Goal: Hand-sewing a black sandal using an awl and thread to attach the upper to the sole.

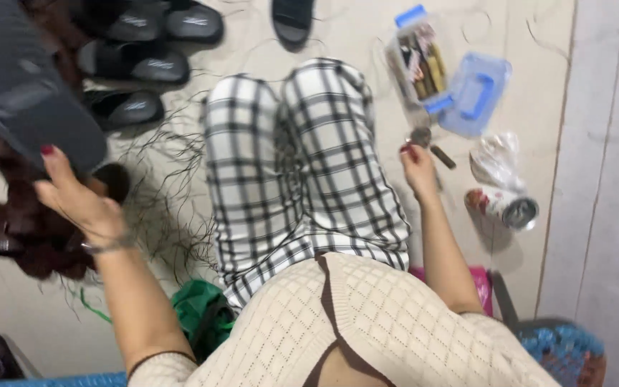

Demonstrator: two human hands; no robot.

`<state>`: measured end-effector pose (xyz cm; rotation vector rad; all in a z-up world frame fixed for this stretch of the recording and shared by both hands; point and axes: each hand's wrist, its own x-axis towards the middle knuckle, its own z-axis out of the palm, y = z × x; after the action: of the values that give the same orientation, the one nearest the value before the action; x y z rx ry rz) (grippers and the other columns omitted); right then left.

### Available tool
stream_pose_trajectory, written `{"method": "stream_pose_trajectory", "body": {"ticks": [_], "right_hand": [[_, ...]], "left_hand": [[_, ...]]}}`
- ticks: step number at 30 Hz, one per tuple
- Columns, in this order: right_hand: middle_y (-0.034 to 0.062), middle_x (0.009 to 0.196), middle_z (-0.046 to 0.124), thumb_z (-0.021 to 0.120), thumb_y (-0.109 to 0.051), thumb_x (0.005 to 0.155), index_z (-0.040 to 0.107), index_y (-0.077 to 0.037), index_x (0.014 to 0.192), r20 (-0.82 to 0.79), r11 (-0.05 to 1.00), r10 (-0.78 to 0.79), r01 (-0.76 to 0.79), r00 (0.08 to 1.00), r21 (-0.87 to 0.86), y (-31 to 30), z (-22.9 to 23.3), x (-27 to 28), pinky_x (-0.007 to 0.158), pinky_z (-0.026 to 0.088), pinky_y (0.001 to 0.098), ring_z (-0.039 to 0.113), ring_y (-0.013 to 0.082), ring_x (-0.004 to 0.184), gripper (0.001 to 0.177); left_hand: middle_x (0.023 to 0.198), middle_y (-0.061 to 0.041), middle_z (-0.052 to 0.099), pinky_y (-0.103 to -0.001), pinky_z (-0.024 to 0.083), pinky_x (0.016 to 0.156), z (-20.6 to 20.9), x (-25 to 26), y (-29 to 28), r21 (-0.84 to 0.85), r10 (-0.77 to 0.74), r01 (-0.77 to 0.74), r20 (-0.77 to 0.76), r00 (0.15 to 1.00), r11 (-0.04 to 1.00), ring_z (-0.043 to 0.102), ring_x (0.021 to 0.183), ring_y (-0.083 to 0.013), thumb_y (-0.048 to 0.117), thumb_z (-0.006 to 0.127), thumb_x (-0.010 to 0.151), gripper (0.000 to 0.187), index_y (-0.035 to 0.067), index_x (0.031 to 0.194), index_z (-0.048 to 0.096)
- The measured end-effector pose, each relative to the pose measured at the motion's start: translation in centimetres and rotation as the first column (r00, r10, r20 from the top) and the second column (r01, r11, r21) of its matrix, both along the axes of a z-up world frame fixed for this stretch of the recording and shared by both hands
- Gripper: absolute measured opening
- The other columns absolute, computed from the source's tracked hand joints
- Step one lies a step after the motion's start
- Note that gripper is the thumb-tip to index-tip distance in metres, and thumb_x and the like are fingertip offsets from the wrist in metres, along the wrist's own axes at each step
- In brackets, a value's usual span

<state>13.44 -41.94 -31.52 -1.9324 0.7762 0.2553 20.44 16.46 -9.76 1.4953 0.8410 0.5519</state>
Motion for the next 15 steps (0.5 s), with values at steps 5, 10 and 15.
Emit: {"method": "stream_pose_trajectory", "body": {"ticks": [5, 10, 15], "right_hand": [[0.0127, 0.105, 0.070, 0.058, -0.032, 0.094, 0.061, -0.009, 0.128, -0.303, 0.949, 0.205, -0.265, 0.931, -0.170, -0.1, -7.4, -3.4, 0.085, 0.051, 0.0395, 0.066, 0.0316, 0.096, 0.041], [0.0219, 0.124, 0.060, 0.062, -0.024, 0.091, 0.046, -0.005, 0.147, -0.343, 0.879, 0.330, -0.419, 0.880, -0.229, 0.2, -8.3, -2.1, 0.094, 0.050, 0.0456, 0.061, 0.0392, 0.108, 0.061], [0.0170, 0.113, 0.057, 0.071, -0.011, 0.079, 0.065, -0.007, 0.119, -0.053, 0.477, 0.579, -0.390, 0.814, -0.788, -2.1, -2.7, 2.1, 0.083, 0.045, 0.0480, 0.057, 0.0365, 0.095, 0.041]], "left_hand": [[0.091, -0.012, 0.056, -0.033, 0.053, 0.061, -7.6, 7.6, 4.7, 0.766, -0.335, 0.584, -0.494, 0.803, 0.269, 0.053, 0.067, -0.0222, 0.025, 0.101, 0.106, 0.059, -0.005, 0.103, 0.051], [0.093, -0.017, 0.065, -0.036, 0.052, 0.055, -9.3, 9.8, -5.1, 0.325, -0.236, 0.858, -0.867, 0.438, 0.398, 0.062, 0.067, -0.0251, 0.032, 0.057, 0.104, 0.036, 0.006, 0.124, 0.044], [0.155, -0.041, 0.025, -0.070, 0.018, 0.115, -19.0, 12.9, -4.9, -0.132, -0.165, 0.860, -0.985, -0.056, 0.494, 0.023, 0.139, -0.0641, 0.060, 0.043, 0.097, 0.083, 0.023, 0.163, 0.007]]}}
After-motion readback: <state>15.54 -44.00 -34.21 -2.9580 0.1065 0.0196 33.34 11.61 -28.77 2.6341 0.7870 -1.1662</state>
